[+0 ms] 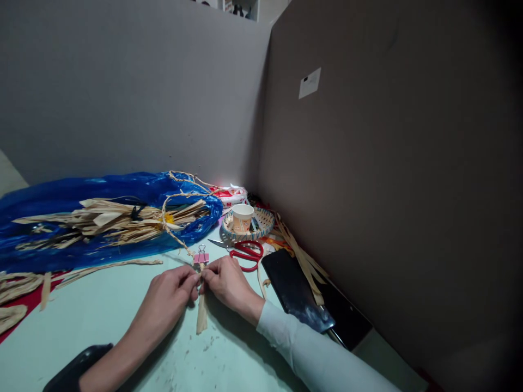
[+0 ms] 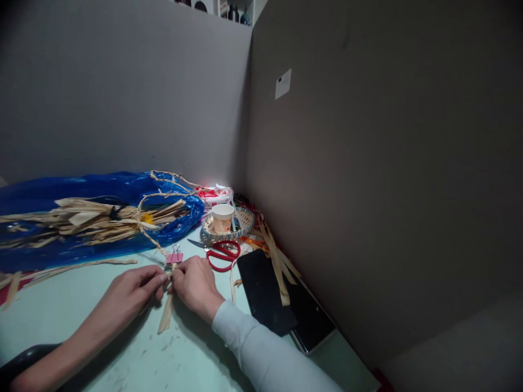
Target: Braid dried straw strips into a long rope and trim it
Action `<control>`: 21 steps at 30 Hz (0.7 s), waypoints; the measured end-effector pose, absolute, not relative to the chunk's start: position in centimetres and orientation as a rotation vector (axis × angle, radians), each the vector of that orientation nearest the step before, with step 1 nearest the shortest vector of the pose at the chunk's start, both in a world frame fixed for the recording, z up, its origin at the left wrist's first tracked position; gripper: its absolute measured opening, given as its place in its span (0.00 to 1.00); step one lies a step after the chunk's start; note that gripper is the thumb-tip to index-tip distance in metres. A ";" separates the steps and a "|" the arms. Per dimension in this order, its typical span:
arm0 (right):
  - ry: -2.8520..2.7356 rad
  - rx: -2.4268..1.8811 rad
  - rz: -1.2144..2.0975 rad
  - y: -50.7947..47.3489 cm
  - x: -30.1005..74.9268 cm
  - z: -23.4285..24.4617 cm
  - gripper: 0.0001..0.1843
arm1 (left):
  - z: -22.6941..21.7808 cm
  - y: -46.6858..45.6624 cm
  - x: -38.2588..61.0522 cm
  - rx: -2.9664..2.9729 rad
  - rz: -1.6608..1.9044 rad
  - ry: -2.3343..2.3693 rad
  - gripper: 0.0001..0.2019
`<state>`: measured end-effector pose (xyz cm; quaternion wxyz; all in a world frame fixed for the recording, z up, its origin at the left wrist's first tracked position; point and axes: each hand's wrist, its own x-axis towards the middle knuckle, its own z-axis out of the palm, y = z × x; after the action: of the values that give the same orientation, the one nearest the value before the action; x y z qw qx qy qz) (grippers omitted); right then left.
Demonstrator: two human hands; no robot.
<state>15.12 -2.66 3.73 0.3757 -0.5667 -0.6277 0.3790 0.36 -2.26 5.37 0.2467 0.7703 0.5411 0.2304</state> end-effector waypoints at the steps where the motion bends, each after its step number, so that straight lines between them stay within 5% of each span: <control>1: -1.573 -1.442 1.002 -2.6 15.1 3.6 0.14 | 5.2 -2.7 0.7 2.120 0.629 1.472 0.16; 12: -1.168 -1.259 1.489 -2.6 14.9 4.4 0.13 | 4.4 -5.4 2.0 2.141 0.627 1.379 0.09; 21: -1.102 -1.201 1.594 -2.8 15.2 4.4 0.11 | 4.4 0.0 0.8 1.500 0.603 1.221 0.18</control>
<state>15.24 -2.79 4.37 0.4179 -0.4785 -0.4393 0.6351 0.79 -0.04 4.43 0.5292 0.6282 0.5113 0.2525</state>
